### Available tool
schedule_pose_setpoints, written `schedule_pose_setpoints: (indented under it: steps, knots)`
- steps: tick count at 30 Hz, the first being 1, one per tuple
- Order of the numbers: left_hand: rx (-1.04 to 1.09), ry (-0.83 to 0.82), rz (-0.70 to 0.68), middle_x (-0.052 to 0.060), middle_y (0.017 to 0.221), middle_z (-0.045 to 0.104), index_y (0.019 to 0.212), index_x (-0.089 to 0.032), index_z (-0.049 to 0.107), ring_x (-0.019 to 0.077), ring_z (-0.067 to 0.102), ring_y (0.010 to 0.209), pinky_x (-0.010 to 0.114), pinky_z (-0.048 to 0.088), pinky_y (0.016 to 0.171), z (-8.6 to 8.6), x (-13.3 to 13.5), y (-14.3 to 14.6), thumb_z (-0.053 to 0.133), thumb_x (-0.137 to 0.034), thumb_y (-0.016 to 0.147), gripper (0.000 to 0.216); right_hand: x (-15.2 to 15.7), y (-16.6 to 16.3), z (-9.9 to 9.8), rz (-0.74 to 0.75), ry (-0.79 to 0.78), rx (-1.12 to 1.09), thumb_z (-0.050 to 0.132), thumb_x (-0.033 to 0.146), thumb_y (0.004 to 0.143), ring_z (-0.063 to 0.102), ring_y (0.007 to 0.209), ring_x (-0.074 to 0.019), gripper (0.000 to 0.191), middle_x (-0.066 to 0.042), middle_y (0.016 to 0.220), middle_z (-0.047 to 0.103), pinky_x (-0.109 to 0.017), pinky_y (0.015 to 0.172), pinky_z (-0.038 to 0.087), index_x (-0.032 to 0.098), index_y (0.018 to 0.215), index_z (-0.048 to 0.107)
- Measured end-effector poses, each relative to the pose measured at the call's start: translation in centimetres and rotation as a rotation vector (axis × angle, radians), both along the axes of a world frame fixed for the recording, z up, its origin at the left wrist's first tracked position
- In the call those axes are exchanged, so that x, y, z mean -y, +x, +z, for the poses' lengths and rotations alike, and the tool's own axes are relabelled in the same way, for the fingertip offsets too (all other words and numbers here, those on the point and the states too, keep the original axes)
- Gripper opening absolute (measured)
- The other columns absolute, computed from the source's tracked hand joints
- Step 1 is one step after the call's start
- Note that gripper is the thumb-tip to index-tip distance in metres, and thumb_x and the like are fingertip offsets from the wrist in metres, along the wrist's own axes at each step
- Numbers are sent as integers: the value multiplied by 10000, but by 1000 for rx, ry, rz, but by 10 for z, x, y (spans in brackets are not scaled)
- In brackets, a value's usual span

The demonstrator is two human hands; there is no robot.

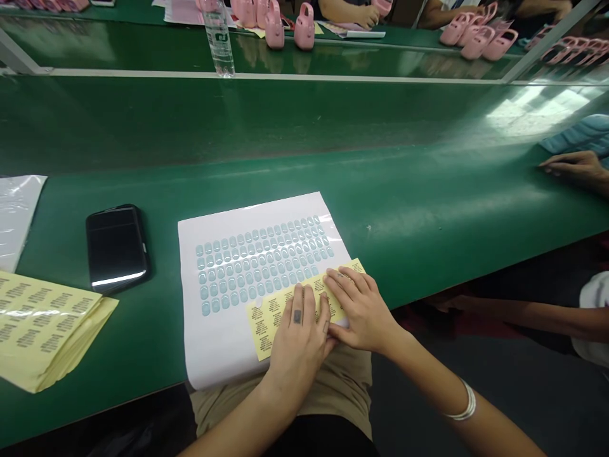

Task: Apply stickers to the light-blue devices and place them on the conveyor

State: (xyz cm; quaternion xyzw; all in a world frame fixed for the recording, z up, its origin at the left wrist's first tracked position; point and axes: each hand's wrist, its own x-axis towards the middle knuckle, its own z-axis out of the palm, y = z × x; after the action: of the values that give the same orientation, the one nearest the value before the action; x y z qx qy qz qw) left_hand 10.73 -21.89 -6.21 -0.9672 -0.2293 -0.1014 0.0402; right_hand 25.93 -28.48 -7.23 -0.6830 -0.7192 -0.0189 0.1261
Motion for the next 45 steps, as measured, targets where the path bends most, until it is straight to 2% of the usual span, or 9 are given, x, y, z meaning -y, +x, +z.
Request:
schedule_pose_setpoints:
  steps: [8, 14, 21, 26, 39, 45]
  knots:
    - [-25, -57, 1, 191, 1244, 530, 1224, -116, 513, 323, 471, 1182, 398, 448, 919, 2, 2, 0, 529, -491, 787, 577, 0, 0, -2, 3, 19, 14, 417, 491, 809, 353, 1203, -306, 600, -130, 1287, 484, -434, 944, 281, 109, 1271, 456]
    - [-8, -86, 63, 129, 1247, 549, 1225, -170, 523, 309, 484, 1168, 414, 461, 896, 4, 5, -4, 488, -485, 805, 527, 1, -2, 1, -6, 20, 15, 404, 530, 822, 385, 1161, -300, 559, -117, 1252, 500, -446, 942, 243, 184, 1252, 490]
    - [-3, -69, 73, 185, 1265, 521, 1204, -217, 534, 300, 504, 1148, 401, 465, 869, 3, 2, -7, 577, -532, 730, 571, -1, -3, 6, -4, -26, 28, 376, 553, 828, 387, 1130, -300, 623, -149, 1220, 516, -460, 960, 213, 103, 1249, 463]
    - [-10, -74, 45, 161, 1263, 533, 1195, -212, 545, 298, 510, 1137, 405, 451, 889, 4, 0, -7, 583, -592, 692, 632, -2, -2, 6, -13, -43, 20, 447, 537, 786, 385, 1116, -306, 643, -141, 1211, 509, -463, 956, 225, 100, 1258, 442]
    - [-16, -77, 13, 97, 1267, 545, 1192, -195, 552, 296, 500, 1134, 401, 457, 856, 6, -4, -4, 548, -634, 693, 664, -8, -2, 14, -15, -83, 8, 447, 563, 781, 402, 1094, -300, 640, -138, 1187, 521, -463, 952, 229, 99, 1221, 472]
    - [-25, -96, 20, 101, 1283, 531, 1195, -190, 551, 303, 483, 1151, 413, 439, 881, 6, -4, -5, 521, -637, 712, 658, -8, -2, 12, -20, -89, 14, 442, 540, 790, 387, 1114, -302, 620, -130, 1220, 504, -460, 953, 243, 117, 1243, 455]
